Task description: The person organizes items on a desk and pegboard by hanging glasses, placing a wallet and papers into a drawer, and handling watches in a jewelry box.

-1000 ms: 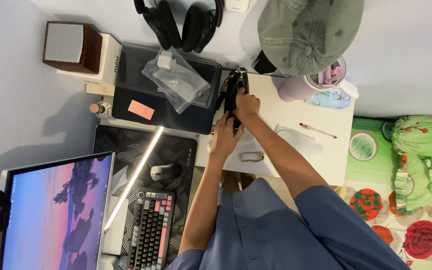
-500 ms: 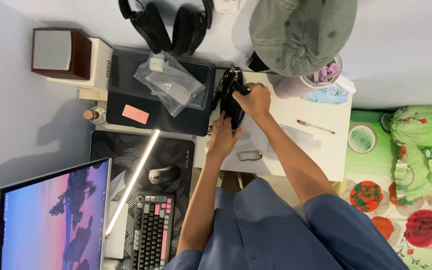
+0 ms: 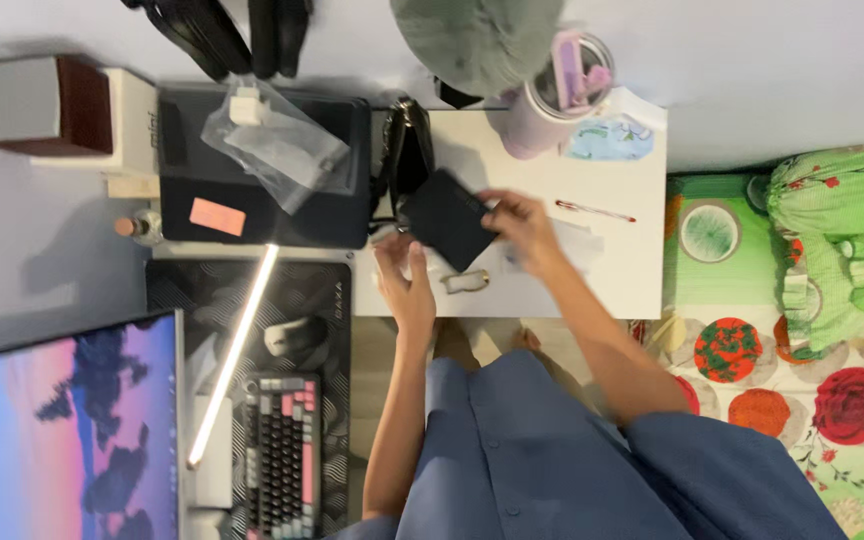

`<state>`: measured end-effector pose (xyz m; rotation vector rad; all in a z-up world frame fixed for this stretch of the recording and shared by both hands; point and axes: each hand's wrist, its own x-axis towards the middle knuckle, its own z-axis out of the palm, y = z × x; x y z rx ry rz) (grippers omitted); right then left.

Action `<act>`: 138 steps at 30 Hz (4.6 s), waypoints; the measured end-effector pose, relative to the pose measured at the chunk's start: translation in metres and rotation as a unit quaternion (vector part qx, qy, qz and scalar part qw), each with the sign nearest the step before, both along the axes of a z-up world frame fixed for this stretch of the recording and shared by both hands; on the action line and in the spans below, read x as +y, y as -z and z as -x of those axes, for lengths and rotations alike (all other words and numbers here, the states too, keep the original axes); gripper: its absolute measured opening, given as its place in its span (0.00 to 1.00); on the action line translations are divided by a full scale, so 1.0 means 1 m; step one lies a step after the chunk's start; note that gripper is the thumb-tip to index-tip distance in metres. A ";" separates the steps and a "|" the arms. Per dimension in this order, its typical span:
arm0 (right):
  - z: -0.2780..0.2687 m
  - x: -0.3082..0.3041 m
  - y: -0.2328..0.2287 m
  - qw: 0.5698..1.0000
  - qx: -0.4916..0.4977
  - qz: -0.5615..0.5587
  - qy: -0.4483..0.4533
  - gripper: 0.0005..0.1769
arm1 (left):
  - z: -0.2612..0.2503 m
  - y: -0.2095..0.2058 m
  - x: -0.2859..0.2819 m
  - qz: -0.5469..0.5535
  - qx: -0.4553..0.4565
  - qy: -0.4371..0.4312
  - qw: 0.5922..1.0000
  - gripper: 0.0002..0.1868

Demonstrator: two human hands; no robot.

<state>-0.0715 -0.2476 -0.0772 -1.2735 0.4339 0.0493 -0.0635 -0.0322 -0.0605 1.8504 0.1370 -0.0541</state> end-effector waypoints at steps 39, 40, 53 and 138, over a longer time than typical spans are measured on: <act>0.272 0.030 0.390 0.628 0.230 0.644 -0.372 0.43 | 0.292 0.378 0.030 0.298 0.360 -0.153 0.871 0.43; 0.272 0.026 0.391 0.641 0.223 0.630 -0.378 0.46 | 0.290 0.378 0.030 0.301 0.355 -0.148 0.872 0.43; 0.298 0.042 0.361 0.819 0.198 0.471 -0.261 0.50 | 0.308 0.383 0.028 0.259 0.402 -0.110 0.871 0.49; 0.183 -0.140 0.206 0.885 -0.063 0.460 0.029 0.23 | 0.220 0.145 -0.118 0.028 0.115 0.012 0.993 0.13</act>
